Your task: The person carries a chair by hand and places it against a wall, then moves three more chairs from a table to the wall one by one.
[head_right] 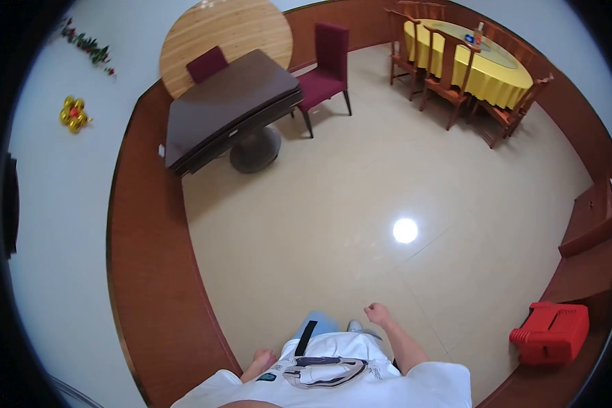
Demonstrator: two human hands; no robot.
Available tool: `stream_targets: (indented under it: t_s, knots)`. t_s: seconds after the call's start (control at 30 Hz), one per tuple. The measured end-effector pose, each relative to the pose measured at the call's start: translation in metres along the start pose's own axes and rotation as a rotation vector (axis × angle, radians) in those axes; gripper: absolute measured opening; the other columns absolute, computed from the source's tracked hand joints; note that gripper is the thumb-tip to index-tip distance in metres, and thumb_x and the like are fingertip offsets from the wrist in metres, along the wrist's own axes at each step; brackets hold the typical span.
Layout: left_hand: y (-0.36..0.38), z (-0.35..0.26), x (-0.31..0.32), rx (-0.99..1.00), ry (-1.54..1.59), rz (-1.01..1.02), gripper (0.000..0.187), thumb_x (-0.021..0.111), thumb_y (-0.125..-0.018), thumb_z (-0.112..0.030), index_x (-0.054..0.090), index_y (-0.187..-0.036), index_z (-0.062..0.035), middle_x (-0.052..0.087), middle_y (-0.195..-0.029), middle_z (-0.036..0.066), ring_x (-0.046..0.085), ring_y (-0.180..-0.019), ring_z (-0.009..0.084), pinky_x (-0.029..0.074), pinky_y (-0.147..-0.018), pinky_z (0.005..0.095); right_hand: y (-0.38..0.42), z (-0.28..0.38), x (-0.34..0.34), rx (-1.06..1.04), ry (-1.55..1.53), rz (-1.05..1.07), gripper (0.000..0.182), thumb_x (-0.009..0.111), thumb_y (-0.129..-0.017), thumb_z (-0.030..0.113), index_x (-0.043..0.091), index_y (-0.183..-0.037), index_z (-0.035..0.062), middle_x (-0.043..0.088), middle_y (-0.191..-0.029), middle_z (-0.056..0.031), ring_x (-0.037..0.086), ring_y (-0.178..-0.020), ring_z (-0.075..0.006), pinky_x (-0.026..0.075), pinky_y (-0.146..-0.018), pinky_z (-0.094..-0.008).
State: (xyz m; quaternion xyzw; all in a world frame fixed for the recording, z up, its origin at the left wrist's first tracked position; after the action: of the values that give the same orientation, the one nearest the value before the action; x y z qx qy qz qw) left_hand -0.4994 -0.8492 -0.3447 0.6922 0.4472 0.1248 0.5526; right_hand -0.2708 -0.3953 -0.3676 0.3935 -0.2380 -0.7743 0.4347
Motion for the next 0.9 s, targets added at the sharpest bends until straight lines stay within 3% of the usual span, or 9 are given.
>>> stream_targets:
  t_s: [0.2, 0.37, 0.47, 0.5, 0.57, 0.6, 0.67, 0.77, 0.9]
  knots:
    - [-0.069, -0.165, -0.006, 0.086, -0.137, -0.207, 0.014, 0.052, -0.087, -0.015, 0.057, -0.091, -0.0017, 0.062, -0.081, 0.015, 0.063, -0.064, 0.0235, 0.052, -0.051, 0.0325, -0.090, 0.057, -0.085, 0.010, -0.008, -0.108, 0.036, 0.055, -0.085, 0.030, 0.063, -0.095, -0.0038, 0.066, -0.080, -0.0126, 0.065, -0.066, -0.0197, 0.052, -0.064, -0.0323]
    - [-0.160, -0.338, 0.034, 0.145, -0.047, -0.098, 0.018, 0.052, -0.085, -0.016, 0.057, -0.092, -0.0011, 0.063, -0.076, 0.014, 0.063, -0.061, 0.0230, 0.051, -0.049, 0.0323, -0.133, 0.048, -0.161, 0.361, -0.254, -0.251, 0.030, 0.052, -0.084, 0.024, 0.061, -0.092, -0.0040, 0.065, -0.077, -0.0140, 0.064, -0.062, -0.0216, 0.051, -0.053, -0.0338]
    - [-0.196, -0.447, 0.088, 0.146, -0.252, -0.050, 0.017, 0.054, -0.083, -0.017, 0.059, -0.087, -0.0018, 0.063, -0.071, 0.012, 0.061, -0.056, 0.0224, 0.049, -0.045, 0.0329, -0.134, 0.058, -0.174, 0.471, -0.343, -0.225, 0.029, 0.052, -0.083, 0.023, 0.060, -0.093, -0.0032, 0.064, -0.076, -0.0146, 0.062, -0.058, -0.0231, 0.051, -0.051, -0.0341]
    - [-0.212, -0.490, 0.114, 0.272, -0.308, -0.010, 0.016, 0.055, -0.081, -0.017, 0.061, -0.082, -0.0022, 0.062, -0.070, 0.013, 0.060, -0.055, 0.0206, 0.047, -0.043, 0.0327, -0.137, 0.067, -0.176, 0.495, -0.359, -0.219, 0.028, 0.053, -0.082, 0.023, 0.061, -0.089, -0.0029, 0.064, -0.074, -0.0148, 0.062, -0.059, -0.0218, 0.050, -0.051, -0.0332]
    - [-0.207, -0.587, 0.175, 0.413, -0.586, 0.069, 0.016, 0.054, -0.079, -0.015, 0.064, -0.079, -0.0016, 0.064, -0.072, 0.009, 0.060, -0.058, 0.0167, 0.048, -0.052, 0.0322, -0.144, 0.080, -0.178, 0.539, -0.391, -0.221, 0.029, 0.055, -0.081, 0.024, 0.063, -0.080, -0.0041, 0.063, -0.069, -0.0152, 0.062, -0.060, -0.0207, 0.049, -0.051, -0.0335]
    - [-0.217, -0.626, 0.208, 0.590, -0.631, 0.063, 0.024, 0.052, -0.079, -0.021, 0.068, -0.081, -0.0032, 0.067, -0.079, 0.015, 0.065, -0.077, 0.0275, 0.050, -0.069, 0.0391, -0.147, 0.085, -0.180, 0.558, -0.407, -0.234, 0.032, 0.057, -0.080, 0.025, 0.064, -0.074, -0.0056, 0.063, -0.066, -0.0152, 0.062, -0.060, -0.0210, 0.049, -0.051, -0.0347]
    - [-0.210, -0.700, 0.273, 0.677, -0.656, 0.174, 0.027, 0.052, -0.081, -0.026, 0.067, -0.094, -0.0064, 0.067, -0.095, 0.014, 0.063, -0.091, 0.0297, 0.049, -0.080, 0.0384, -0.171, 0.083, -0.180, 0.435, -0.233, -0.295, 0.034, 0.060, -0.078, 0.028, 0.064, -0.075, -0.0059, 0.063, -0.066, -0.0170, 0.061, -0.059, -0.0224, 0.050, -0.055, -0.0361]
    - [-0.187, -0.786, 0.345, 0.696, -0.677, 0.299, 0.031, 0.052, -0.082, -0.029, 0.064, -0.101, -0.0080, 0.066, -0.101, 0.013, 0.062, -0.096, 0.0286, 0.048, -0.084, 0.0376, -0.197, 0.079, -0.179, 0.512, -0.206, -0.214, 0.035, 0.061, -0.077, 0.031, 0.064, -0.076, -0.0043, 0.063, -0.066, -0.0169, 0.062, -0.061, -0.0252, 0.050, -0.060, -0.0370]
    - [-0.201, -0.870, 0.400, 0.743, -0.862, 0.259, 0.032, 0.052, -0.082, -0.030, 0.065, -0.101, -0.0076, 0.065, -0.101, 0.014, 0.061, -0.098, 0.0291, 0.047, -0.086, 0.0387, -0.268, 0.097, -0.247, 0.550, -0.142, -0.147, 0.034, 0.058, -0.080, 0.031, 0.063, -0.075, -0.0022, 0.063, -0.066, -0.0155, 0.061, -0.060, -0.0247, 0.049, -0.057, -0.0389]
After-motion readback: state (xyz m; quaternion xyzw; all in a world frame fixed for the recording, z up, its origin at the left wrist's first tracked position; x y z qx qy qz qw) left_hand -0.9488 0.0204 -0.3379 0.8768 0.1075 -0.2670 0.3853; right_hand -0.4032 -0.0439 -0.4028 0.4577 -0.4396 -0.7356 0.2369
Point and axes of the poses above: each hand's wrist, its own y-axis away from the middle knuckle, its own x-axis out of the palm, z = x × y, the point moved 7 cm from there along -y, towards the middle knuckle
